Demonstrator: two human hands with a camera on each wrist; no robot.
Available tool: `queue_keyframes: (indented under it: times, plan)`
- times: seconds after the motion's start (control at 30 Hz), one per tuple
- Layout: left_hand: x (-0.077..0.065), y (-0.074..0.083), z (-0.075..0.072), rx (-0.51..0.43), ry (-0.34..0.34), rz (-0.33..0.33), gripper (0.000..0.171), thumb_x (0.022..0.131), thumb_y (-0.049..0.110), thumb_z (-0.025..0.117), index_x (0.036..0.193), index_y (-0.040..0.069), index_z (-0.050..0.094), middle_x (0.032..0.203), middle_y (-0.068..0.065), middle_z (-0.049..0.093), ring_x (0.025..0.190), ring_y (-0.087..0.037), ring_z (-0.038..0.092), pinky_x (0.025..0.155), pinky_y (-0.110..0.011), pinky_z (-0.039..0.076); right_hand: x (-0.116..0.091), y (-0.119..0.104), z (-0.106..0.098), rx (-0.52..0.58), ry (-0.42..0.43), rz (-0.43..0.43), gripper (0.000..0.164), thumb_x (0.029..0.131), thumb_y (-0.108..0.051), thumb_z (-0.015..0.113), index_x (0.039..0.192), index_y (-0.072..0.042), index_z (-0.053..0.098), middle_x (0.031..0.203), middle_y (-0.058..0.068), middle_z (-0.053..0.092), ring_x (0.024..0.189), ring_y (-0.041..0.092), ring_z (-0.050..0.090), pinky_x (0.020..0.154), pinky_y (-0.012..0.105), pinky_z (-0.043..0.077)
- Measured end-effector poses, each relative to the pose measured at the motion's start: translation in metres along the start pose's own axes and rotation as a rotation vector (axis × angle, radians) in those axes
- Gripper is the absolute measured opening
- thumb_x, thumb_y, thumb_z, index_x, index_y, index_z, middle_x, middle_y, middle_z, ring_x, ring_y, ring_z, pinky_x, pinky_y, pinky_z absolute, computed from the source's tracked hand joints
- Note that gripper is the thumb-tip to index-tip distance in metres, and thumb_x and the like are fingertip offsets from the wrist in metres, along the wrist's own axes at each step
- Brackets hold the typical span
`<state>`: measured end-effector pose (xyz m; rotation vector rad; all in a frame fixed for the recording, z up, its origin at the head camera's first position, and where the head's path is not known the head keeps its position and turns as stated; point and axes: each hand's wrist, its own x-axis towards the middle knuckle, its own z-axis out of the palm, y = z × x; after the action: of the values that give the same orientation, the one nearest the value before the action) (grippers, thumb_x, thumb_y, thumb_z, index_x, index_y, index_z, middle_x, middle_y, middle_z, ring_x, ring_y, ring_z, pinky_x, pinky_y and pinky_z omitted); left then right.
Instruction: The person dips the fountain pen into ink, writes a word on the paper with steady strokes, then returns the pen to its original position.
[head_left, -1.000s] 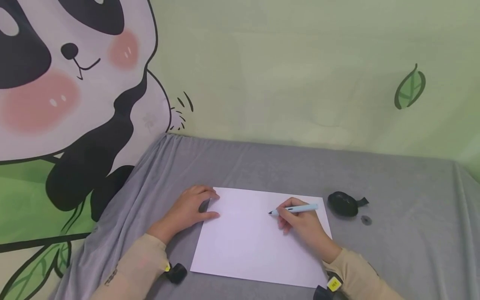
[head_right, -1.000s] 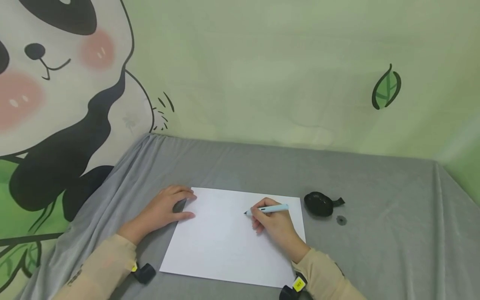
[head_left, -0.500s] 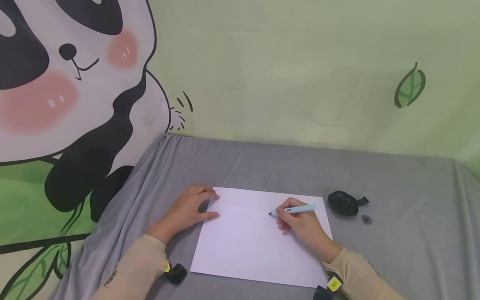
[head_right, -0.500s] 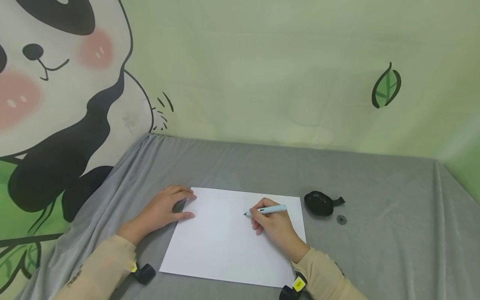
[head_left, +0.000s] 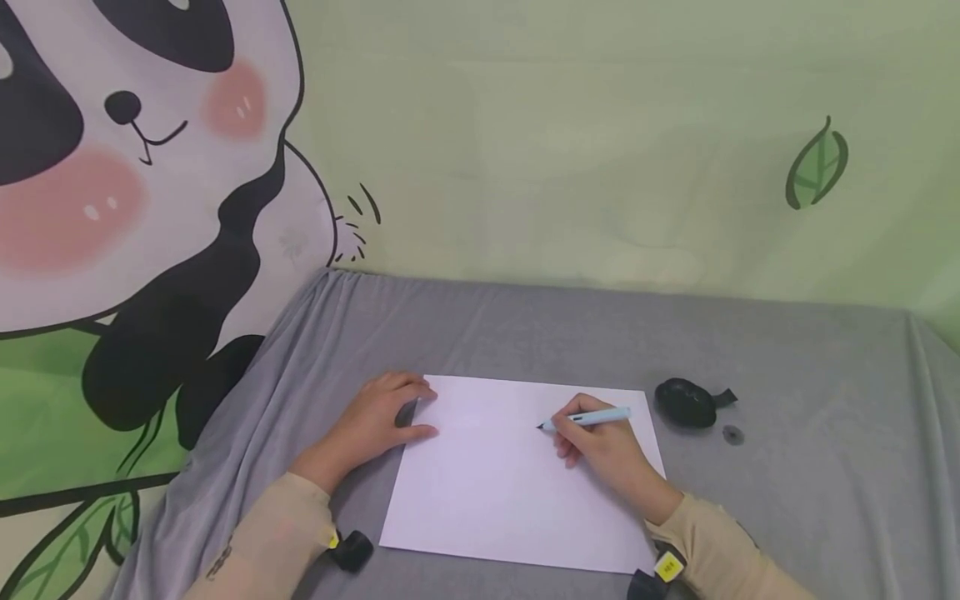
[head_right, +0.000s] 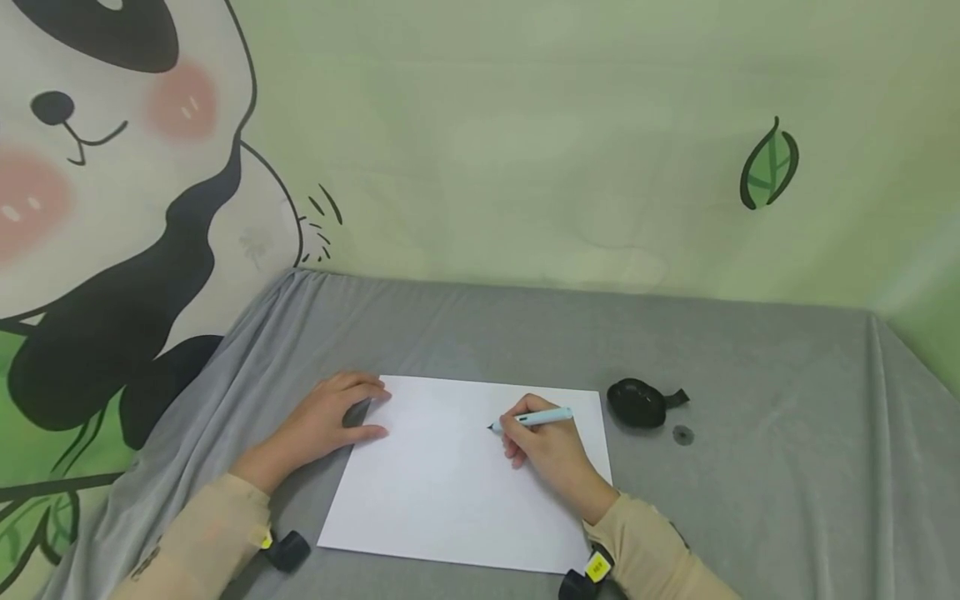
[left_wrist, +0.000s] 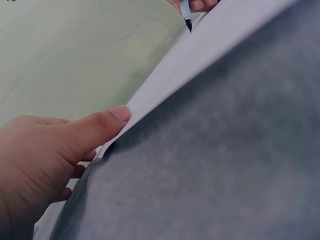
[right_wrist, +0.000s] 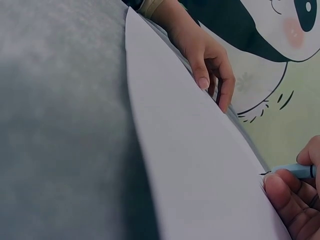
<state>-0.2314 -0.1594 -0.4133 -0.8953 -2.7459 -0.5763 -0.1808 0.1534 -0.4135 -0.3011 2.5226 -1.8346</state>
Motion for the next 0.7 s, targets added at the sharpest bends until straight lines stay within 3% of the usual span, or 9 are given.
queue_keyframes:
  times: [0.7]
  plan:
    - [0.0002, -0.0012, 0.0008, 0.004, 0.006, 0.008, 0.046, 0.076, 0.033, 0.080, 0.114, 0.008, 0.068, 0.118, -0.010, 0.064, 0.114, -0.030, 0.057, 0.098, -0.049, 0.044, 0.0000, -0.0001, -0.0012, 0.006, 0.032, 0.038, 0.014, 0.092, -0.005, 0.060, 0.089, 0.008, 0.055, 0.069, 0.016, 0.063, 0.052, 0.008, 0.059, 0.051, 0.023, 0.054]
